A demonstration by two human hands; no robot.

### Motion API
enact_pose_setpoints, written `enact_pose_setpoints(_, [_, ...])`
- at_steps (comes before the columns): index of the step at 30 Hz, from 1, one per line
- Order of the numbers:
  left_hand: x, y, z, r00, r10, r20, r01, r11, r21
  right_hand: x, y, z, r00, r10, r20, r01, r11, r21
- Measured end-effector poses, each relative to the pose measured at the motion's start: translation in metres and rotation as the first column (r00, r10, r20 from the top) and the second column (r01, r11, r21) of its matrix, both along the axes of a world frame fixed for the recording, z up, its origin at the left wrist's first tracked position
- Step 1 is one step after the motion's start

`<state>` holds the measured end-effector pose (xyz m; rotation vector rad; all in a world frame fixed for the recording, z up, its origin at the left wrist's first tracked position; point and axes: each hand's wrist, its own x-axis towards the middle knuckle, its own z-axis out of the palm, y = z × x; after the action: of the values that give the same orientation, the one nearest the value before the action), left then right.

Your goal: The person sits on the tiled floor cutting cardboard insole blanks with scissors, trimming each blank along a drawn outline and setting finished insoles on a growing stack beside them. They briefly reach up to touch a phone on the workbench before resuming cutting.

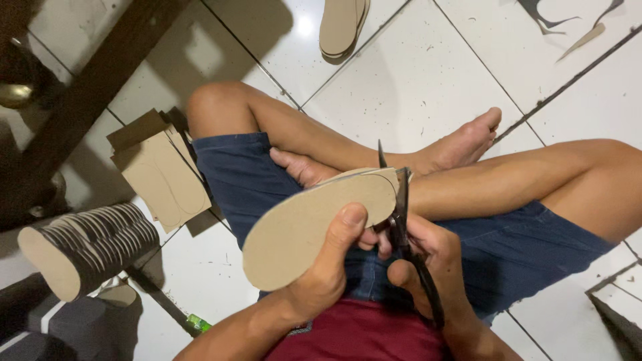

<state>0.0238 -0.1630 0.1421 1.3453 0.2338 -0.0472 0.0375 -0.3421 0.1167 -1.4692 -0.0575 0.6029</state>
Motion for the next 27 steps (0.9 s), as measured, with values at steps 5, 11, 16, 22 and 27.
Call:
enact_pose_setpoints(5, [-0.001,0.011,-0.002,0.998,-0.039,-0.057,0.043,0.997,0.058,-0.004,-0.003,0.000,0.998,-0.014,-0.057,0.012,0.999,-0.041])
enact_pose_setpoints(11, [0.005,0.014,0.008,0.984,-0.116,-0.136,0.120,0.992,0.023,0.001,-0.001,0.003,1.000,0.016,0.004,-0.016,0.998,0.065])
enact_pose_setpoints(16, [0.011,0.024,0.011,0.972,-0.130,-0.196,0.150,0.984,0.093,-0.004,-0.008,0.002,0.993,-0.010,-0.119,0.003,0.998,-0.059])
enact_pose_setpoints(22, [0.019,0.038,0.019,0.943,-0.261,-0.208,0.290,0.949,0.125,-0.001,-0.010,0.001,0.998,0.055,-0.015,-0.054,0.997,0.059])
enact_pose_setpoints(27, [0.030,0.050,0.026,0.936,-0.270,-0.226,0.320,0.921,0.222,0.001,-0.009,0.007,0.989,0.082,-0.126,-0.087,0.996,-0.029])
